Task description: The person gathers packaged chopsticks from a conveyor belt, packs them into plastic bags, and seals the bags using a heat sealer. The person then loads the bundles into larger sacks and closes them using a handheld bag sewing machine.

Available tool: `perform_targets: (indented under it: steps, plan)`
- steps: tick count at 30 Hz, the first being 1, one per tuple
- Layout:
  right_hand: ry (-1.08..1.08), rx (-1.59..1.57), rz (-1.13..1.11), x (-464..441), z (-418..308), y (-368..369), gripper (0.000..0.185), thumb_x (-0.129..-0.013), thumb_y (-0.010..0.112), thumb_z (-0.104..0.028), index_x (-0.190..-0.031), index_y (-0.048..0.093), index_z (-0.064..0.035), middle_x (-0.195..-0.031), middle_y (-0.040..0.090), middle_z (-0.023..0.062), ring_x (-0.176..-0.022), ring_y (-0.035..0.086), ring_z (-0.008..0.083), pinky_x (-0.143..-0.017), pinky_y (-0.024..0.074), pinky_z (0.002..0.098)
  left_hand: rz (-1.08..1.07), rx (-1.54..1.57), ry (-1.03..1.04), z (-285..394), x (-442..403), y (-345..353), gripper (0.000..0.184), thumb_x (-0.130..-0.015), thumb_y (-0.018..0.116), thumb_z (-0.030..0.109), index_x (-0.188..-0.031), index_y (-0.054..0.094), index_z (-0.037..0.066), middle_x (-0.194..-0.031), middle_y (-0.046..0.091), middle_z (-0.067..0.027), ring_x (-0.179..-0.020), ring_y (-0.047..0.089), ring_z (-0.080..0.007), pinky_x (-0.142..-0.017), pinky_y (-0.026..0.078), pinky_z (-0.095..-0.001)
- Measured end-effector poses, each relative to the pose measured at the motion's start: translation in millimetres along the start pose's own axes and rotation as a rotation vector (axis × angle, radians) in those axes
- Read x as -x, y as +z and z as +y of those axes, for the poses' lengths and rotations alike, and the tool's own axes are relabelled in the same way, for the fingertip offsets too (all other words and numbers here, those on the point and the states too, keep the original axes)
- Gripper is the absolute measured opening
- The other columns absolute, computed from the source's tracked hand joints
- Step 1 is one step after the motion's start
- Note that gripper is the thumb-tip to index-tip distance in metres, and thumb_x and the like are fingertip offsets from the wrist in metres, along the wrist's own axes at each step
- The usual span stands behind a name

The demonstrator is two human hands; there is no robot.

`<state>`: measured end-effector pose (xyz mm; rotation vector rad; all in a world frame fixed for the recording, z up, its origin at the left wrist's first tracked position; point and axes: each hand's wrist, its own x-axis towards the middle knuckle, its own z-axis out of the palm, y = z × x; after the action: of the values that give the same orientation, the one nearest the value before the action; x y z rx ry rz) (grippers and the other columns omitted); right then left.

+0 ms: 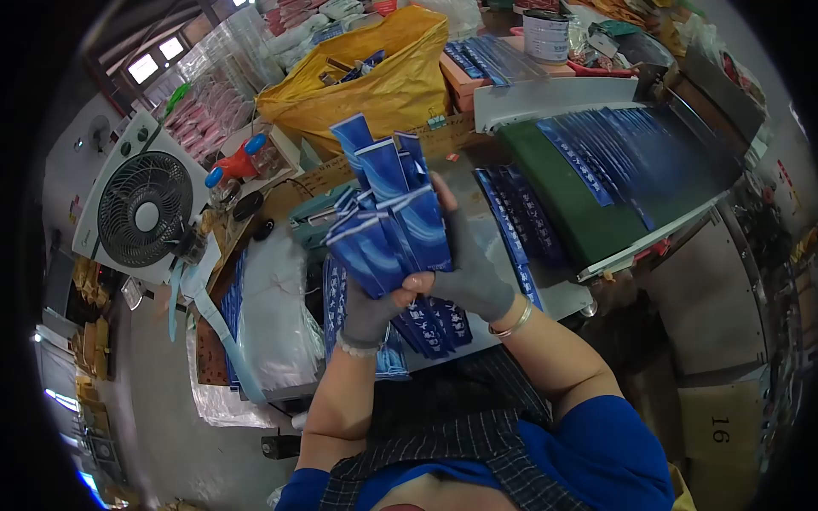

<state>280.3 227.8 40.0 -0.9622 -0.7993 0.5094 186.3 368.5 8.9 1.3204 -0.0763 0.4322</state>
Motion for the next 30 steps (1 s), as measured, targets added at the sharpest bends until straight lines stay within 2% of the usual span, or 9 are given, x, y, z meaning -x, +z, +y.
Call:
perform_targets:
  steps: [2,7,10,11,14,19,23,26,30]
  plan:
    - [-0.148,0.061,-0.08,-2,-7,3,0.134,-0.06,0.088,-0.03,-0.148,-0.01,-0.0057,-0.151,0.017,0.0162,-0.138,0.022,0.0246,-0.111,0.0208,0.0363,-0.14,-0.07,0.124,5,4,-11,0.13,-0.062,0.089,0.022,-0.147,-0.009,0.009,-0.135,0.042,-0.012,-0.123,0.045,-0.0222,-0.106,0.033,-0.0372]
    - [-0.206,0.291,-0.267,2,9,-15,0.144,-0.051,0.091,-0.039,-0.148,-0.01,-0.0093,-0.152,0.015,0.0156,-0.135,0.026,0.0271,-0.11,0.0239,0.0393,-0.256,0.112,-0.011,-6,16,-18,0.141,-0.058,0.089,0.011,-0.146,-0.021,0.017,-0.145,0.03,-0.012,-0.131,0.036,-0.0237,-0.106,0.033,-0.0363]
    - [0.037,0.146,-0.254,-11,20,-1,0.12,-0.058,0.09,-0.03,-0.148,0.015,-0.0045,-0.14,0.037,0.0123,-0.126,0.041,0.0211,-0.104,0.0344,0.0335,-0.197,-0.03,-0.235,-28,14,-44,0.114,-0.063,0.086,0.011,-0.149,0.012,0.009,-0.137,0.043,-0.0092,-0.121,0.046,-0.0179,-0.102,0.038,-0.0318]
    - [-0.072,0.238,-0.214,-17,27,2,0.092,-0.066,0.083,-0.018,-0.142,0.032,-0.0047,-0.134,0.043,0.0098,-0.121,0.043,0.0179,-0.103,0.0354,0.0312,-0.219,-0.105,-0.205,-24,13,-45,0.098,-0.067,0.084,0.013,-0.144,0.025,0.005,-0.132,0.048,-0.0072,-0.119,0.047,-0.0162,-0.1,0.04,-0.0314]
    - [0.007,-0.039,-0.105,-12,4,38,0.074,-0.07,0.077,-0.014,-0.133,0.04,-0.005,-0.119,0.051,0.0082,-0.109,0.051,0.0149,-0.095,0.0421,0.0283,-0.077,-0.041,-0.024,7,29,-26,0.09,-0.07,0.081,0.012,-0.142,0.026,0.004,-0.13,0.048,-0.0069,-0.118,0.047,-0.0156,-0.1,0.039,-0.0315]
    - [0.361,-0.077,0.083,29,15,74,0.052,-0.082,0.065,-0.02,-0.125,0.041,-0.0047,-0.116,0.051,0.0096,-0.107,0.052,0.016,-0.093,0.0431,0.0298,0.05,0.258,-0.602,48,84,-24,0.061,-0.077,0.073,0.022,-0.13,0.047,0.004,-0.116,0.058,-0.0062,-0.109,0.054,-0.0161,-0.096,0.043,-0.0306]
    - [0.278,0.282,-0.46,-24,35,62,0.049,-0.077,0.071,-0.029,-0.114,0.056,-0.0012,-0.126,0.051,0.0096,-0.115,0.05,0.0179,-0.098,0.0389,0.0302,0.019,0.65,-0.485,26,108,-39,0.052,-0.08,0.068,0.028,-0.123,0.051,0.004,-0.108,0.062,-0.0092,-0.095,0.064,-0.0186,-0.086,0.053,-0.0312]
    - [0.478,0.092,-0.885,-58,59,85,0.056,-0.072,0.068,-0.038,-0.112,0.062,0.0009,-0.108,0.062,0.0103,-0.111,0.053,0.02,-0.1,0.0361,0.0316,0.053,0.783,-0.506,-8,128,-54,0.064,-0.079,0.07,0.033,-0.129,0.043,0.004,-0.113,0.06,-0.01,-0.098,0.063,-0.0206,-0.088,0.053,-0.0327]
    - [0.528,0.046,-1.005,-56,103,100,0.045,-0.072,0.065,-0.039,-0.093,0.068,0.0006,-0.098,0.064,0.0102,-0.095,0.057,0.0187,-0.093,0.0389,0.0311,0.032,0.114,-0.416,16,165,-98,0.057,-0.086,0.065,0.029,-0.131,0.046,0.0,-0.12,0.058,-0.0111,-0.116,0.052,-0.0173,-0.101,0.039,-0.0321]
